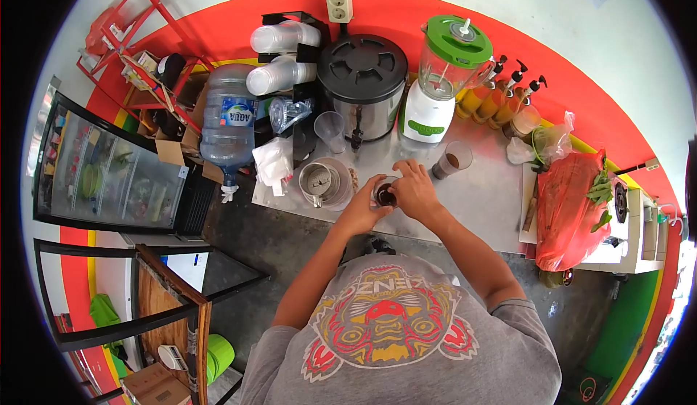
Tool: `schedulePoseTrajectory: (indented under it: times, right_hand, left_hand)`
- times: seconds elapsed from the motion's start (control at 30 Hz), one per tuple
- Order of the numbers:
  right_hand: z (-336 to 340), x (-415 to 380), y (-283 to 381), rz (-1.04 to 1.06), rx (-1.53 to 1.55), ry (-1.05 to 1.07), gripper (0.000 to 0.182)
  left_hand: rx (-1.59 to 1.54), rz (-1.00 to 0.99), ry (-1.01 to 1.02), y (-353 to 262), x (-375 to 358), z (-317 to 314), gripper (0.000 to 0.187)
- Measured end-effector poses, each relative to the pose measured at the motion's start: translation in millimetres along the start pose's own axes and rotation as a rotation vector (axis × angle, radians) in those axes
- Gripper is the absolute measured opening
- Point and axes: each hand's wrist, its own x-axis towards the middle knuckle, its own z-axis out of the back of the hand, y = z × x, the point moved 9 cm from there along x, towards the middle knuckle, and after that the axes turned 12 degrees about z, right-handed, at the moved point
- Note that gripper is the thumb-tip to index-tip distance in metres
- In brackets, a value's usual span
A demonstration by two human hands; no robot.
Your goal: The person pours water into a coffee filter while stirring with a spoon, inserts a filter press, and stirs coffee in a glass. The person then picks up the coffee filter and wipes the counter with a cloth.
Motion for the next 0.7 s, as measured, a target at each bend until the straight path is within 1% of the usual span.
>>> schedulePoseTrajectory:
  times: [0.03, 0.07, 0.13, 0.17, 0.23, 0.27, 0.33, 0.37, 0.43, 0.47, 0.53, 0.67, 0.7]
  right_hand:
    - [-4, 0, -2, -0.008, -0.063, 0.03, 0.01]
    - [-1, 3, 0, -0.004, -0.062, 0.029, 0.01]
    - [-3, 4, 7, 0.035, 0.095, 0.08, 0.011]
    - [-5, 5, 5, 0.031, 0.097, 0.081, 0.011]
    - [2, 9, -1, 0.008, 0.014, -0.032, 0.013]
    - [1, 8, -1, 0.007, 0.012, -0.034, 0.013]
    - [-6, 6, -1, 0.017, -0.113, 0.057, 0.013]
    - [-2, 9, 0, 0.019, -0.114, 0.06, 0.013]
    - [-9, 11, 4, 0.045, 0.026, 0.188, 0.013]
    - [-12, 9, 4, 0.043, 0.028, 0.19, 0.013]
    - [0, 11, 0, 0.032, -0.026, 0.04, 0.014]
    - [-1, 10, 1, 0.028, -0.091, 0.085, 0.014]
    - [-6, 12, -2, 0.021, 0.006, 0.154, 0.013]
  left_hand:
    - [-0.004, 0.01, 0.008, 2, 1, 0, 0.087]
    - [-0.004, 0.01, 0.003, -1, 0, 2, 0.087]
    - [-0.011, 0.042, 0.035, -3, -2, 1, 0.088]
    - [-0.011, 0.044, 0.038, 1, -1, -1, 0.088]
    - [-0.014, -0.008, 0.0, 2, 2, 0, 0.088]
    - [-0.012, -0.01, 0.002, 2, 1, 0, 0.088]
    - [0.018, -0.008, -0.011, 1, 1, 1, 0.088]
    - [0.014, -0.008, -0.013, 1, 2, 2, 0.088]
    - [-0.051, 0.01, 0.042, 5, 3, -1, 0.088]
    - [-0.052, 0.014, 0.043, 7, 3, -2, 0.088]
    - [0.0, -0.025, -0.009, 5, 3, 1, 0.088]
    - [0.003, 0.037, 0.009, 2, 1, 2, 0.088]
    - [-0.015, 0.027, 0.018, 4, 3, 3, 0.088]
